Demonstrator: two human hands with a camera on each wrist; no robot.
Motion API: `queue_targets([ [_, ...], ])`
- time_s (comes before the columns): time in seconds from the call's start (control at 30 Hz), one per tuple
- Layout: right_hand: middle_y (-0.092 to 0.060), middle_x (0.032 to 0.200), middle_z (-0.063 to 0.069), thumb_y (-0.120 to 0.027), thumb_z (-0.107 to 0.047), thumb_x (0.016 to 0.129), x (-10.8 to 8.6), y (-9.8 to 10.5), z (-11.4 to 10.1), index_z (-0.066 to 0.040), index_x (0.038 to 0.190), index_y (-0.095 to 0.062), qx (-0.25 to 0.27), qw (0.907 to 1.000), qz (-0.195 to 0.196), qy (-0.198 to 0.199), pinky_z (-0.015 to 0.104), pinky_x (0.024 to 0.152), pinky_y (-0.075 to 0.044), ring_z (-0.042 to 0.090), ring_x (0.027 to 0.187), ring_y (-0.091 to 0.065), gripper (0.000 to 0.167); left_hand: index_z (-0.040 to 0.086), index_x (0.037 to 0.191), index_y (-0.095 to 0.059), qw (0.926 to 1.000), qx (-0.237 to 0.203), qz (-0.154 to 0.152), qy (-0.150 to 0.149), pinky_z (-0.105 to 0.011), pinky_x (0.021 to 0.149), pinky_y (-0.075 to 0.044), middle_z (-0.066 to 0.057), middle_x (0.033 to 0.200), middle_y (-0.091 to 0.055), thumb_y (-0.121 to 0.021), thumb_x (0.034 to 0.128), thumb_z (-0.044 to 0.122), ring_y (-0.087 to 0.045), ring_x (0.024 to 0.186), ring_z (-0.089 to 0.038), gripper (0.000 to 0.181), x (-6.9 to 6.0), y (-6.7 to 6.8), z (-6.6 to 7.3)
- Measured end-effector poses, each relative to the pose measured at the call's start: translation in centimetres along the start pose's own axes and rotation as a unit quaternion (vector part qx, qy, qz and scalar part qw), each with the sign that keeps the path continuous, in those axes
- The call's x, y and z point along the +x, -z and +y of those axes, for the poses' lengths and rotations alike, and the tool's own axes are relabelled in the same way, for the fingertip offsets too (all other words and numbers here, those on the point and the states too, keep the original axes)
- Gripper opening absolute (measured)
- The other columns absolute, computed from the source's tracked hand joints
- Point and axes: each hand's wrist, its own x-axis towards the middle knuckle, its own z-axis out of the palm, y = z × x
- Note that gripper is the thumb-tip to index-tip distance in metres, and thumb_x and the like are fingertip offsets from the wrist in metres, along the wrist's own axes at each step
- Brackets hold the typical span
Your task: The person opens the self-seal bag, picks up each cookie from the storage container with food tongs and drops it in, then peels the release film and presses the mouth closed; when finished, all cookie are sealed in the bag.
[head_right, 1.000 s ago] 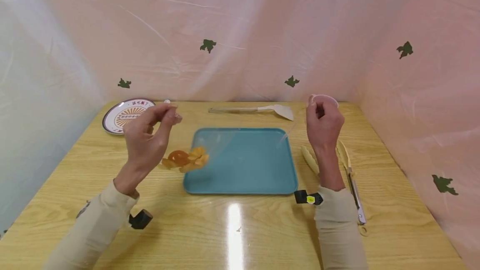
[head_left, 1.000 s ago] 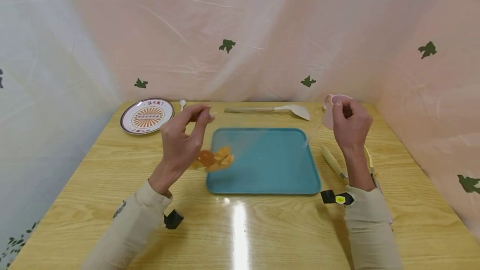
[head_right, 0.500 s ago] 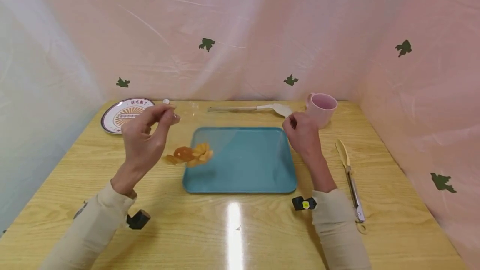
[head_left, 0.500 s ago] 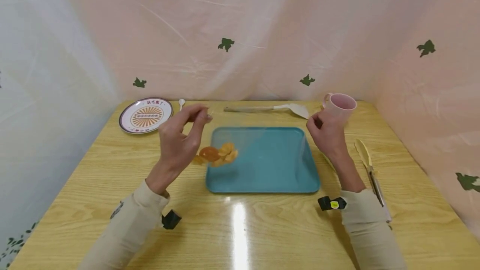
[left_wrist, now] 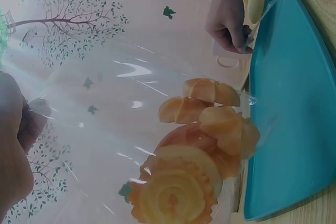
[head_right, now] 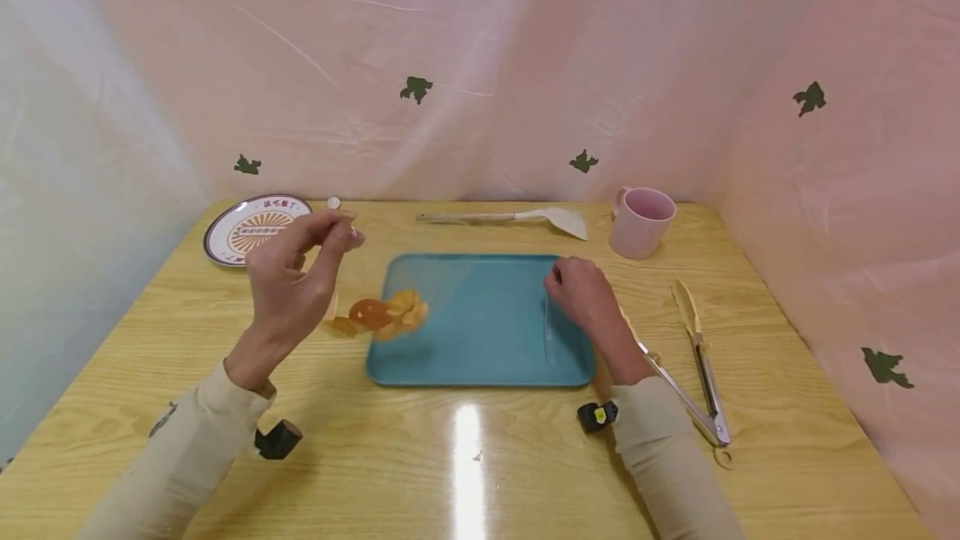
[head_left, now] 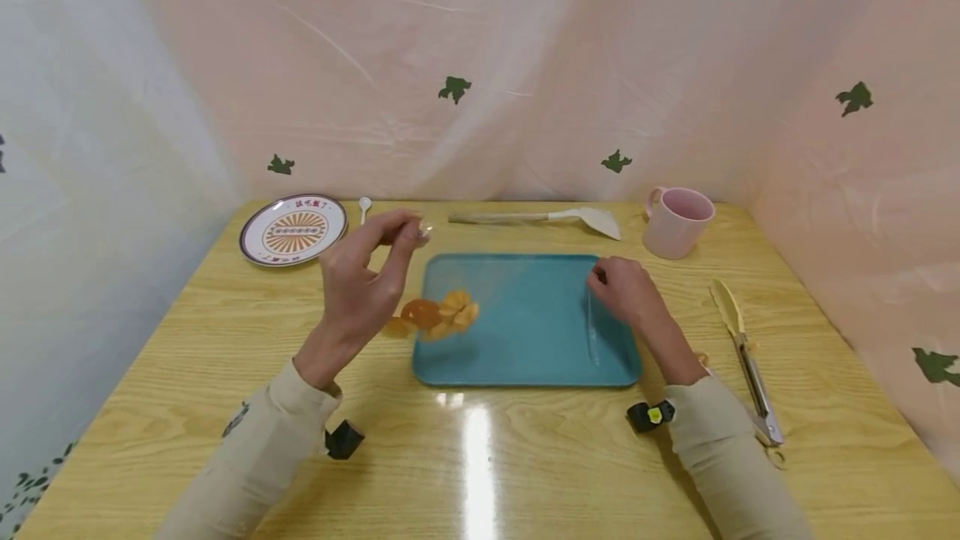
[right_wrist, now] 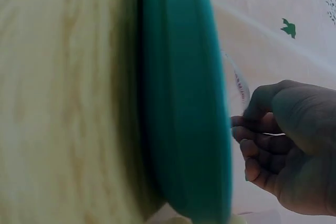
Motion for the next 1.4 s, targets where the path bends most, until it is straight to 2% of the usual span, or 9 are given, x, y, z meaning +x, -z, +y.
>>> queue_targets([
  [0.17,-0.054,0.067,0.005,-0.056,-0.003,0.096,0.17,0.01,0.27,-0.002,0.077,-0.069,-0.012,0.9992,-0.035,0.013,0.035,0.058,-0.039,0.02,0.06,-0.049,0.023,-0.009,0.099,-0.073,1.0,0.002,0.005,-0.003,-0.017,0.082,-0.054,-0.016,0.084,-0.075,-0.07,0.0896,-0.014,-0.073,0.075,-0.031,0.011,-0.12,0.04,-0.08],
  [0.3,-0.051,0.065,0.003,-0.056,-0.003,0.096,0.25,0.09,0.61,-0.004,0.077,-0.07,-0.019,0.9977,-0.057,0.03,0.034,0.058,-0.037,0.019,0.061,-0.046,0.024,-0.009,0.099,-0.073,1.0,0.001,0.008,-0.004,-0.017,0.081,-0.054,-0.016,0.084,-0.075,-0.069,0.0946,-0.006,-0.073,0.074,-0.031,0.006,-0.19,0.06,-0.15],
  [0.4,-0.052,0.067,0.004,-0.057,-0.004,0.096,0.28,0.22,0.72,-0.003,0.081,-0.073,-0.023,0.9967,-0.07,0.033,0.034,0.059,-0.038,0.019,0.062,-0.047,0.022,-0.009,0.098,-0.073,0.9999,-0.001,0.009,-0.006,-0.017,0.081,-0.054,-0.016,0.084,-0.075,-0.068,0.0983,0.001,-0.073,0.074,-0.031,0.011,-0.23,0.04,-0.2],
  [0.6,-0.069,0.085,0.012,-0.061,-0.006,0.096,0.33,0.33,0.59,0.004,0.098,-0.076,-0.032,0.9941,-0.101,0.024,0.041,0.066,-0.052,0.023,0.073,-0.059,0.018,-0.008,0.098,-0.073,0.9999,-0.003,0.009,-0.007,-0.017,0.081,-0.054,-0.016,0.083,-0.075,-0.067,0.0985,0.001,-0.073,0.073,-0.031,0.011,-0.21,-0.01,-0.24],
  [0.8,-0.068,0.091,0.017,-0.064,-0.005,0.093,0.34,0.19,0.48,0.007,0.106,-0.068,-0.022,0.9923,-0.122,-0.001,0.046,0.071,-0.056,0.027,0.078,-0.063,0.018,-0.009,0.098,-0.073,0.9999,-0.007,0.008,-0.005,-0.018,0.081,-0.054,-0.018,0.083,-0.075,-0.068,0.097,-0.002,-0.073,0.073,-0.031,0.008,-0.17,-0.05,-0.25],
  [0.9,-0.067,0.09,0.016,-0.064,-0.005,0.093,0.23,0.08,0.43,0.006,0.107,-0.065,-0.02,0.9916,-0.127,-0.007,0.045,0.069,-0.055,0.028,0.076,-0.062,0.018,-0.008,0.097,-0.073,0.9999,-0.008,0.008,-0.004,-0.017,0.081,-0.055,-0.017,0.082,-0.075,-0.068,0.0994,0.003,-0.073,0.073,-0.031,0.013,-0.17,-0.05,-0.28],
  [1.03,-0.067,0.089,0.015,-0.059,-0.005,0.096,0.18,-0.02,0.41,0.005,0.106,-0.067,-0.037,0.9917,-0.122,0.011,0.045,0.07,-0.054,0.026,0.075,-0.061,0.016,-0.008,0.097,-0.073,0.9999,-0.007,0.008,-0.003,-0.017,0.081,-0.055,-0.016,0.083,-0.075,-0.066,0.1025,0.01,-0.073,0.073,-0.031,0.021,-0.19,-0.07,-0.3],
  [1.23,-0.063,0.08,0.01,-0.051,-0.008,0.102,0.29,0.0,0.47,0.003,0.099,-0.069,-0.041,0.9918,-0.118,0.029,0.042,0.067,-0.051,0.024,0.071,-0.057,0.021,-0.008,0.097,-0.073,1.0,-0.005,0.006,-0.002,-0.018,0.081,-0.055,-0.016,0.083,-0.075,-0.069,0.0937,-0.007,-0.073,0.073,-0.031,0.006,-0.17,-0.01,-0.24],
  [1.4,-0.056,0.072,0.006,-0.051,-0.011,0.105,0.36,0.32,0.43,-0.001,0.091,-0.068,-0.04,0.9912,-0.123,0.028,0.038,0.063,-0.046,0.022,0.066,-0.053,0.024,-0.008,0.098,-0.073,1.0,-0.005,0.003,-0.001,-0.018,0.081,-0.054,-0.016,0.083,-0.075,-0.069,0.0945,-0.006,-0.073,0.073,-0.031,0.006,-0.15,0.09,-0.23],
])
